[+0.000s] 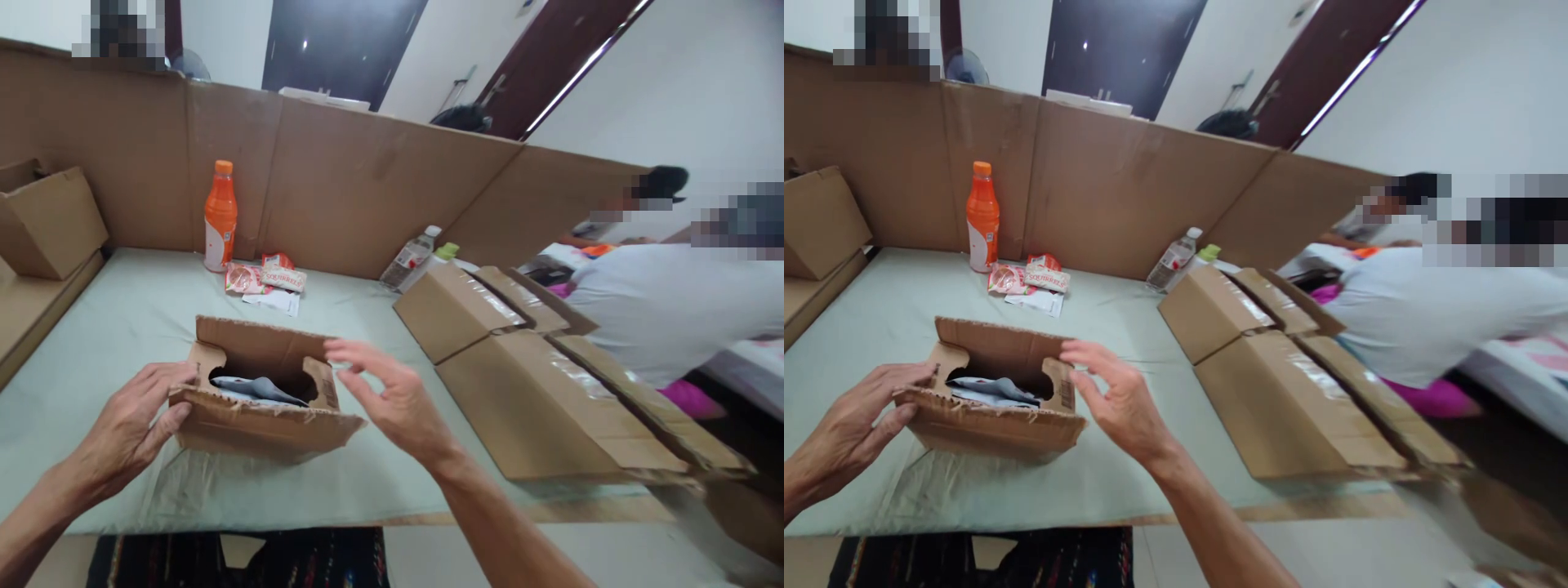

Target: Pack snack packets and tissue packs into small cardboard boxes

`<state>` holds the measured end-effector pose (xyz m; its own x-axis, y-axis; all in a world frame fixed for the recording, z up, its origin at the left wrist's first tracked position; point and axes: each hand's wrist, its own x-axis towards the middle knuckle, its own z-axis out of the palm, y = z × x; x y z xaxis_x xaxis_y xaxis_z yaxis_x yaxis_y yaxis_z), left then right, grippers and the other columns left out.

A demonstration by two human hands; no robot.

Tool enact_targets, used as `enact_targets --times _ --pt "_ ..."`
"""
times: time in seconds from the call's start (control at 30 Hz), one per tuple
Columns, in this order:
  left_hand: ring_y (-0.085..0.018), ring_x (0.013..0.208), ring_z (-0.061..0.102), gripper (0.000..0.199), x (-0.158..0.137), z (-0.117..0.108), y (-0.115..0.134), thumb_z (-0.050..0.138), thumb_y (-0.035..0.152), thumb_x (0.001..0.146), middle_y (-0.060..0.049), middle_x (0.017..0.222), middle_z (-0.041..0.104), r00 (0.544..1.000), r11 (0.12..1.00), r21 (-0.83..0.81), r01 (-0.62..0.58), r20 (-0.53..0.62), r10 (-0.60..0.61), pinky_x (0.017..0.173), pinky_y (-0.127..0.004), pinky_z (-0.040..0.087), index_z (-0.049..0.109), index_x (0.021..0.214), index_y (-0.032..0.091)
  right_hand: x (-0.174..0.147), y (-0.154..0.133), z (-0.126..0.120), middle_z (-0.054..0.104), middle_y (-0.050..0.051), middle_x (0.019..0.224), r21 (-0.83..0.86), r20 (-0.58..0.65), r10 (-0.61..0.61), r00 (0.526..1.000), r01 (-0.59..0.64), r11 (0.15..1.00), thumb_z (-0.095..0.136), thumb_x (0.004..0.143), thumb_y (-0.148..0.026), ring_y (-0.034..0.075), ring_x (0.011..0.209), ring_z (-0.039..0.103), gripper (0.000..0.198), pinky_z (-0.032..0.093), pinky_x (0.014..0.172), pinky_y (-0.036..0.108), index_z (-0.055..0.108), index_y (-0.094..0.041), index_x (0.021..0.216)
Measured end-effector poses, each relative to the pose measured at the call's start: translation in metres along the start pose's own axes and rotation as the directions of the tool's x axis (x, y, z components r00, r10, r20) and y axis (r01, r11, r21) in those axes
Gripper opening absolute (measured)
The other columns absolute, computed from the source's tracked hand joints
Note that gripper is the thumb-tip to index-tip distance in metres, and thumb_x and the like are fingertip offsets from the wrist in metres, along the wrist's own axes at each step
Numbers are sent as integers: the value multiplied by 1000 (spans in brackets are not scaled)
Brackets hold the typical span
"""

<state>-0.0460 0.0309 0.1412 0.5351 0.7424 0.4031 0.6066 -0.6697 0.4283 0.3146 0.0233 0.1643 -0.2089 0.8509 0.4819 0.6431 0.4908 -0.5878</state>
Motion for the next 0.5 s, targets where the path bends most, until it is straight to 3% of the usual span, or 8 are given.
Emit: enact_targets --times 0.07,0.1,0.17,0.27,0.33,0.43,0.5 --pt "-28 127 61 28 4 -1 3 41 33 110 -11 132 67 999 999 23 -32 -5 33 110 -47 50 59 129 22 7 -2 -6 65 13 145 -34 -126 20 992 -24 999 58 101 -37 28 136 60 35 52 109 52 67 -25 133" --pt "-28 125 61 26 5 -2 5 43 33 109 -11 129 68 1000 999 36 -23 -15 24 109 -48 51 58 128 22 9 -4 -8 61 14 150 -36 -104 11 995 -15 999 57 102 -42 29 139 57 42 50 110 54 62 -25 140" --pt "-28 121 63 33 7 -1 8 47 35 107 -11 127 67 997 998 57 36 -69 -32 105 -47 55 51 138 23 9 -7 -9 61 14 150 -7 80 -44 996 45 999 52 104 -50 29 137 58 50 50 110 53 58 -24 146" --pt "-28 125 62 51 6 7 7 53 34 105 -13 141 57 982 993 41 107 -163 -99 103 -46 58 38 153 26 -7 -8 1 65 15 145 21 331 -151 932 153 988 46 105 -56 28 133 60 56 49 111 51 56 -22 149" --pt "-29 133 58 47 4 13 3 51 30 105 -12 152 48 979 996 27 88 -184 -82 106 -46 57 43 151 29 -23 -4 11 60 16 151 -44 370 -198 908 230 972 52 102 -58 31 142 52 64 40 118 56 50 -20 154" --pt "-31 138 55 37 -3 17 -6 45 28 106 -7 154 50 990 999 41 11 -140 -5 111 -50 54 57 141 33 -39 4 25 52 17 159 -182 381 -213 900 299 937 64 97 -55 35 152 39 71 23 125 65 47 -21 156" --pt "-34 138 56 41 -11 15 -11 46 33 105 -5 157 50 999 999 53 4 -54 -1 108 -54 57 56 144 37 -39 7 30 49 15 161 -219 389 -192 901 293 931 71 93 -51 35 155 35 73 24 125 64 48 -21 155"
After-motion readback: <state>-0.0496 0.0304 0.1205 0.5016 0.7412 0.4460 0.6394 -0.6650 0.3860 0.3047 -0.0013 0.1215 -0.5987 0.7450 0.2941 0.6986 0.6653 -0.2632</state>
